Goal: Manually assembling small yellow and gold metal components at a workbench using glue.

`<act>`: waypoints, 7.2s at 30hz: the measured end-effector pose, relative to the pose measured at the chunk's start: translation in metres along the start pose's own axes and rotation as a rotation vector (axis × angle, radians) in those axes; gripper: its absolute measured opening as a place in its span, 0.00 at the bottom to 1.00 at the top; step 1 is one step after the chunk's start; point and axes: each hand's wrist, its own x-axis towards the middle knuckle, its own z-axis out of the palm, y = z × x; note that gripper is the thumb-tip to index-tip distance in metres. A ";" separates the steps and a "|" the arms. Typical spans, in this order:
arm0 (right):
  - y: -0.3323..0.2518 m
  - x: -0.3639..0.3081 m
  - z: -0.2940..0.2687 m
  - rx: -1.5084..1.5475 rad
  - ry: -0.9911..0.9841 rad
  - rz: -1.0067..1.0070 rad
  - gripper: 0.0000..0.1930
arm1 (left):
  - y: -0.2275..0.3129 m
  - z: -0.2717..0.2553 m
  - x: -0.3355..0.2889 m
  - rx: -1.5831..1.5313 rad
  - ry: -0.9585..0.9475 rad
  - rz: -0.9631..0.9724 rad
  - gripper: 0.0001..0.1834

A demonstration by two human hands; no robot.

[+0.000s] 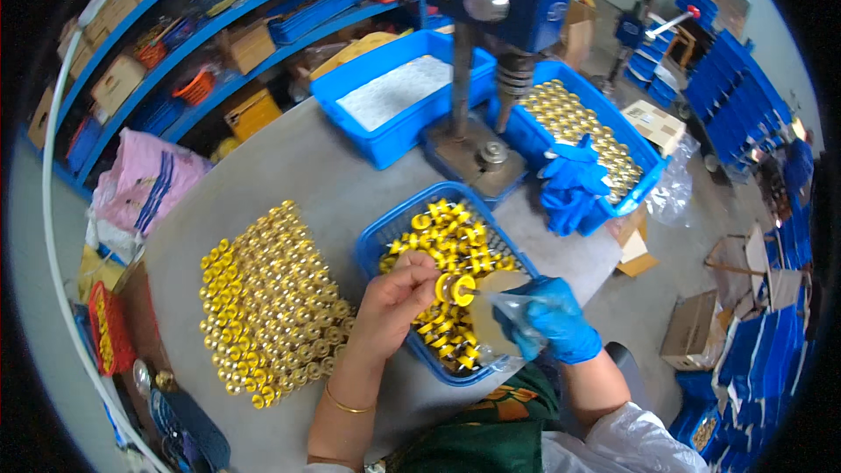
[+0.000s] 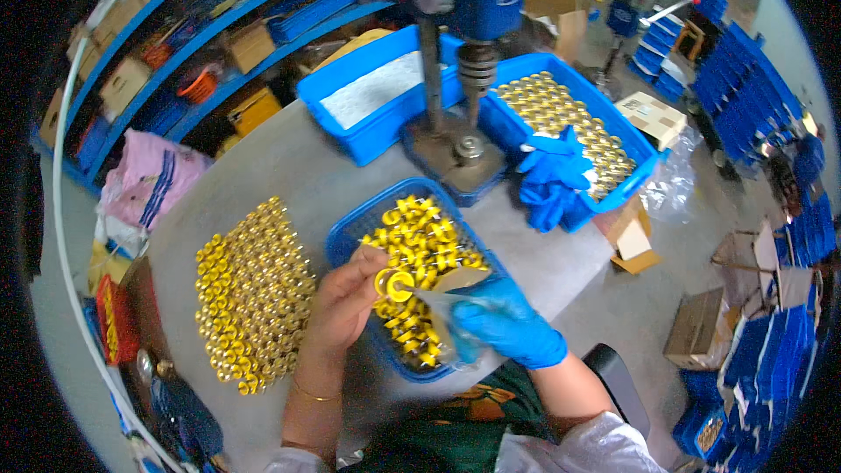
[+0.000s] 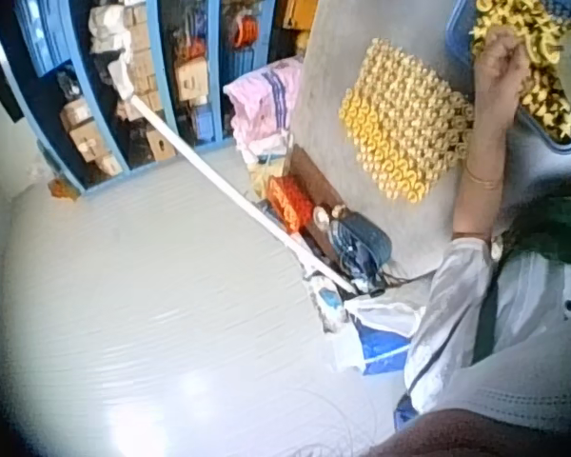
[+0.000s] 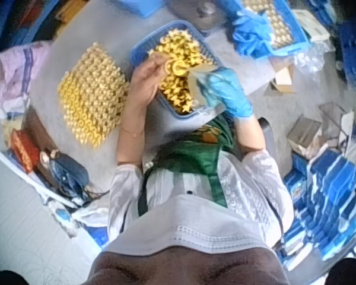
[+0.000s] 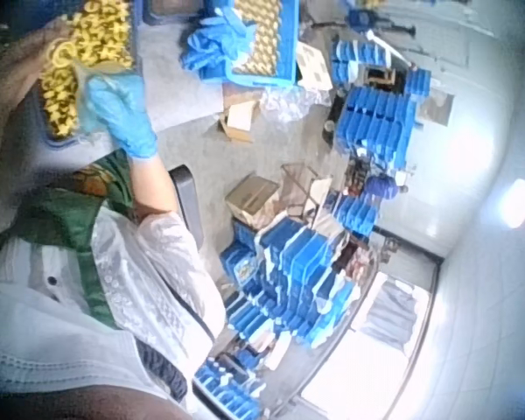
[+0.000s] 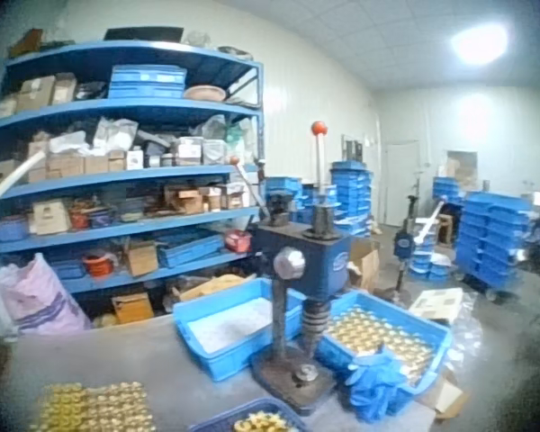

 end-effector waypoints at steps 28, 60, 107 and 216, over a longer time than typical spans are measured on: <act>0.010 0.003 -0.008 -0.037 0.031 -0.201 0.24 | 0.056 -0.204 -0.104 1.705 0.903 0.006 0.06; 0.000 -0.006 -0.010 0.059 -0.013 -0.032 0.19 | -0.019 0.011 0.073 1.542 -0.082 0.321 0.06; -0.011 0.000 -0.001 -0.065 -0.102 -0.001 0.16 | -0.017 0.016 0.000 -0.433 0.068 -0.173 0.11; 0.020 0.010 -0.003 0.051 0.133 -0.300 0.25 | 0.056 -0.192 -0.129 1.595 1.047 -0.048 0.06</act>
